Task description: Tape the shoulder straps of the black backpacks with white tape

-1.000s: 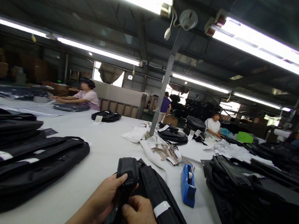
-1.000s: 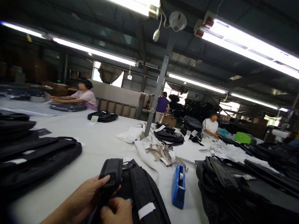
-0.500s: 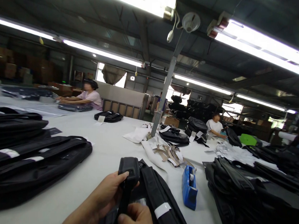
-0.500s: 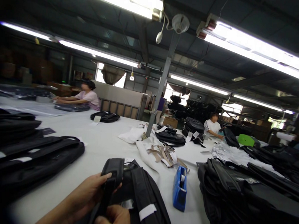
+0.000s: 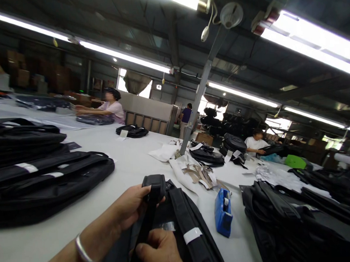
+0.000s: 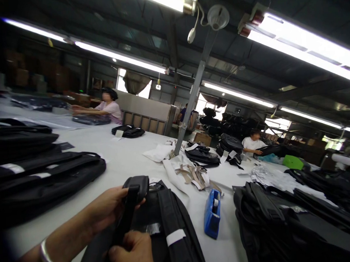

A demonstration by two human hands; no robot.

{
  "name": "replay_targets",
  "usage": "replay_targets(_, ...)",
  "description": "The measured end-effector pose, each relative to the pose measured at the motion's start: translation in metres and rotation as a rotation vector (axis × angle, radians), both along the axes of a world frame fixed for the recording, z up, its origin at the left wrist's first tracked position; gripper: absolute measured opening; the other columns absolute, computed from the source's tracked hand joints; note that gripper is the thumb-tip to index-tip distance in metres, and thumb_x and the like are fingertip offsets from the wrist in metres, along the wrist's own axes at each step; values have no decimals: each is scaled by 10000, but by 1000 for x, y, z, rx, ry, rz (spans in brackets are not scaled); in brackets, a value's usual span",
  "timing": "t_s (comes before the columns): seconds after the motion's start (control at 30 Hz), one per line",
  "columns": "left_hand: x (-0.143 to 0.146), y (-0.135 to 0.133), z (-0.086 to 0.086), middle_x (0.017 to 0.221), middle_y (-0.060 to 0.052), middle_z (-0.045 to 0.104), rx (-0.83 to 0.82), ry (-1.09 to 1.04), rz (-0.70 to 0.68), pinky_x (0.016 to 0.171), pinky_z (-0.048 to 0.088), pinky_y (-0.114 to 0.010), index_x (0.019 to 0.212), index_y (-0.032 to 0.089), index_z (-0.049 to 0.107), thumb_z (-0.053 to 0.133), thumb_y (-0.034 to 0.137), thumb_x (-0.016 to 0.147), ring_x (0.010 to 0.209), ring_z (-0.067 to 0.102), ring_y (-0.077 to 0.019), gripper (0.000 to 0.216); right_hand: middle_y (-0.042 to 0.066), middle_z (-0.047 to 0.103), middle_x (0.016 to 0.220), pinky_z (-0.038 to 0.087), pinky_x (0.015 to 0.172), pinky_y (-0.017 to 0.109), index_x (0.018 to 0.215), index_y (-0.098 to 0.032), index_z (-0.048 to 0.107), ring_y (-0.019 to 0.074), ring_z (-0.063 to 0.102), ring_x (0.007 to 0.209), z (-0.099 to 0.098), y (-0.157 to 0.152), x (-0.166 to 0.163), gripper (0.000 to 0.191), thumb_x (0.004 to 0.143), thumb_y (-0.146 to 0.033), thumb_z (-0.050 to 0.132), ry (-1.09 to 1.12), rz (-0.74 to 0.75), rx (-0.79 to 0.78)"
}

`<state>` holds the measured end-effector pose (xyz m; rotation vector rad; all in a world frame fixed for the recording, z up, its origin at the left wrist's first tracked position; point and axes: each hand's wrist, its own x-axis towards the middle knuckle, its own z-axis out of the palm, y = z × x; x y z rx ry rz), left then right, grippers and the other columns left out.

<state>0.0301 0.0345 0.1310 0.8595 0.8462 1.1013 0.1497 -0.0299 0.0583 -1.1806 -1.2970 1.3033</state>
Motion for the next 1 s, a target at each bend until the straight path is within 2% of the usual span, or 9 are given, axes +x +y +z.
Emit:
replay_targets(0.1,4,2,10,707,-132,730,3,3,9,555,556,-259,804,79,696,728,169,748,650,699,-229,110,14,601,520,355,499,243,596,-125,711,119,486,491,12,5,2,135,647,-208,619,-12,-8,34)
replay_targets(0.2,7,3,18,728,-95,721,-4,-10,29,507,528,-252,853,89,689,741,222,796,638,685,-207,154,6,597,524,341,479,239,648,-129,722,109,466,480,25,18,6,180,693,-280,633,-4,-51,100)
replay_targets(0.37,2,6,23,896,-40,718,-38,-20,39,636,584,-309,992,135,666,657,349,908,716,676,-158,230,39,659,597,415,500,242,712,-117,721,140,561,532,15,20,7,243,699,-350,653,-2,-38,35)
replay_targets(0.47,4,5,22,818,-70,733,-29,-6,25,604,577,-295,886,119,684,684,258,854,679,689,-188,142,47,681,632,461,517,262,755,-124,707,155,594,519,15,18,5,272,719,-387,652,87,-43,40)
replay_targets(0.63,11,6,20,675,-122,724,-26,19,-8,532,551,-267,722,103,668,667,128,738,608,694,-227,29,15,643,577,451,495,271,737,-147,678,149,560,468,34,27,7,266,753,-404,613,100,-83,118)
replay_targets(0.77,8,9,23,709,-120,734,-26,10,0,579,582,-277,763,101,679,650,124,758,647,708,-225,37,24,668,680,478,601,286,811,-148,734,169,596,617,31,25,11,231,764,-339,613,-69,-103,234)
replay_targets(0.9,5,11,28,749,-133,748,-49,33,22,575,586,-264,791,80,701,639,121,768,621,702,-207,78,59,659,887,494,747,305,819,-190,776,194,607,821,30,17,14,161,711,-243,669,-307,-227,377)
replay_targets(0.97,5,11,29,735,-136,746,-51,42,16,562,583,-258,777,75,702,631,126,780,608,698,-206,87,67,656,955,490,756,290,783,-191,778,200,608,885,34,17,14,134,684,-233,698,-322,-235,406)
replay_targets(1.0,6,11,30,732,-140,746,-51,47,7,552,579,-254,779,72,702,631,128,785,605,697,-207,90,59,666,918,484,716,277,770,-184,776,194,611,855,36,19,13,126,693,-247,698,-304,-210,383)
